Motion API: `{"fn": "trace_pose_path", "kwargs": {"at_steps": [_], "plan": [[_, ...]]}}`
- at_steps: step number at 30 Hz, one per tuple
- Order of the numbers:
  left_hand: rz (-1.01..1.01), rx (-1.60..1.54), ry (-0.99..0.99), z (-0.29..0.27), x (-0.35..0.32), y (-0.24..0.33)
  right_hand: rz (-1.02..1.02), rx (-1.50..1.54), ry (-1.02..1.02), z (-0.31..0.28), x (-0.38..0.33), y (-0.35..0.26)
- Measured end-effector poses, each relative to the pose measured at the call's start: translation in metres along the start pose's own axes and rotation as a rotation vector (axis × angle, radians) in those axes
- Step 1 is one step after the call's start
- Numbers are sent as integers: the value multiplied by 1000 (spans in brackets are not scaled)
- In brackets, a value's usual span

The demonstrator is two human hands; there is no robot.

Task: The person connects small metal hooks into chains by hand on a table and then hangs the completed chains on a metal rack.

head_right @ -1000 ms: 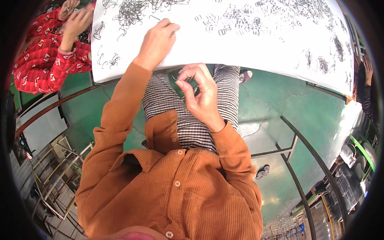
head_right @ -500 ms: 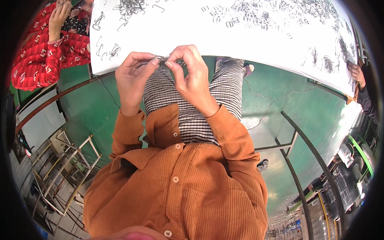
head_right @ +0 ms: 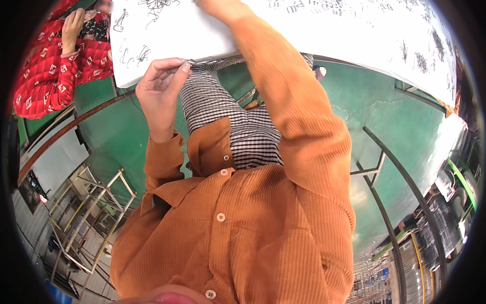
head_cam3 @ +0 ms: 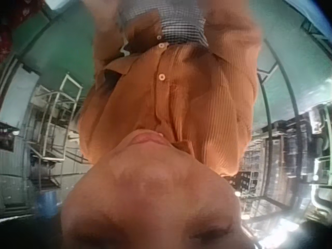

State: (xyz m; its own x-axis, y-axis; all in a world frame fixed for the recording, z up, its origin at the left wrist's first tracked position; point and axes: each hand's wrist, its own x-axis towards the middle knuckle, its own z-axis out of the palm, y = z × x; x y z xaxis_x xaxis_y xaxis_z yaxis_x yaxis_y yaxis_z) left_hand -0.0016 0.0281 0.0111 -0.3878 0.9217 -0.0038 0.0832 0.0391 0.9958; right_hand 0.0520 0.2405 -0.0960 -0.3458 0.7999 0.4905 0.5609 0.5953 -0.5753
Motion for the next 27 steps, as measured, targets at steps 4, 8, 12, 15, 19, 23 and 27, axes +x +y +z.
{"fn": "trace_pose_path", "kwargs": {"at_steps": [4,8,12,15,19,23,27], "plan": [[-11,2,22,2,-3,-5,-73,-150,-332,14,14,-1],[-56,36,-4,0,-5,-7,-198,108,-203,-25,-21,-8],[-89,35,-6,2,-6,-14,134,523,-241,-105,-70,-43],[-72,39,20,4,-5,-20,564,838,-355,-139,-101,-63],[-45,67,5,5,-4,-17,658,1217,-280,-142,-120,-69],[-28,100,-2,10,-4,-12,564,1165,-218,-130,-117,-67],[-1,126,-19,14,-3,-12,485,1064,-149,-126,-115,-69]]}}
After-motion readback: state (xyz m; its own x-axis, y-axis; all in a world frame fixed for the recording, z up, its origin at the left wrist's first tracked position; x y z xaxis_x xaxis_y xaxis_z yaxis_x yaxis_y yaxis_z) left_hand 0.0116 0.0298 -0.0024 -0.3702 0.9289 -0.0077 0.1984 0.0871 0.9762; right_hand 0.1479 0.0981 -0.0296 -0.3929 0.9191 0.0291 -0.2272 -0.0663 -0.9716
